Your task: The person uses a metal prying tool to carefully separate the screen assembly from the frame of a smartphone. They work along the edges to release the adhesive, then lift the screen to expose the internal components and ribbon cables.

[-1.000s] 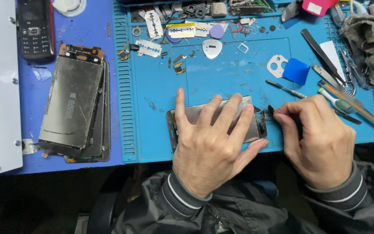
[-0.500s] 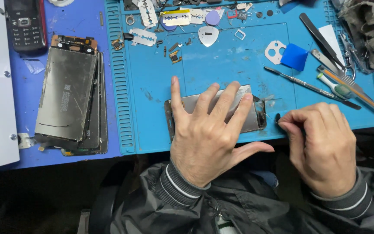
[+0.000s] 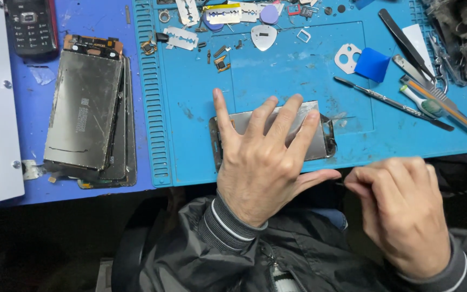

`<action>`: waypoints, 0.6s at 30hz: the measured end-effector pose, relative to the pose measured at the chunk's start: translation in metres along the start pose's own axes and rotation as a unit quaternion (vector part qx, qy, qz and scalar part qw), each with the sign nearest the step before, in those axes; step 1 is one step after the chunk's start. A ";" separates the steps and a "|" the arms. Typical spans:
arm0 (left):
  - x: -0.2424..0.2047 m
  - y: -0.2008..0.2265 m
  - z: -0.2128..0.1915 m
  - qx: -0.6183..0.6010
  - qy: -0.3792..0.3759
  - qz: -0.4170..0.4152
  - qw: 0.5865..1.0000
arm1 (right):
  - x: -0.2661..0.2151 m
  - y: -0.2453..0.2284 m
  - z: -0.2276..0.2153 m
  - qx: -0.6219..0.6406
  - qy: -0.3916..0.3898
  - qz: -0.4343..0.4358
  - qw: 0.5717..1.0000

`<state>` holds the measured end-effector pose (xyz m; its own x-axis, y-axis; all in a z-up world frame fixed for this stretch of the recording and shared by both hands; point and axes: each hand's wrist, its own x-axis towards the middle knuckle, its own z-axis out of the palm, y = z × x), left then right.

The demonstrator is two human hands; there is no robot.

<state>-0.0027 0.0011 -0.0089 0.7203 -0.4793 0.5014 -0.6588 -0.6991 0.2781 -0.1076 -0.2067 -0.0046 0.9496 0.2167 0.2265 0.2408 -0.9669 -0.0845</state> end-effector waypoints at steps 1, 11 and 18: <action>0.000 -0.001 0.000 0.004 -0.007 0.007 1.000 | -0.008 0.001 0.000 0.009 -0.001 0.013 1.000; -0.001 -0.002 -0.004 0.003 0.009 0.051 0.999 | 0.024 -0.006 -0.023 0.268 0.098 0.121 0.951; 0.001 0.006 -0.018 -0.090 0.115 0.111 0.983 | 0.039 -0.013 -0.008 0.458 0.099 0.189 0.863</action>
<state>-0.0100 0.0054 0.0079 0.4992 -0.4627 0.7326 -0.8371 -0.4758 0.2700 -0.0752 -0.1869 0.0128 0.9638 -0.2067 0.1684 0.0648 -0.4311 -0.9000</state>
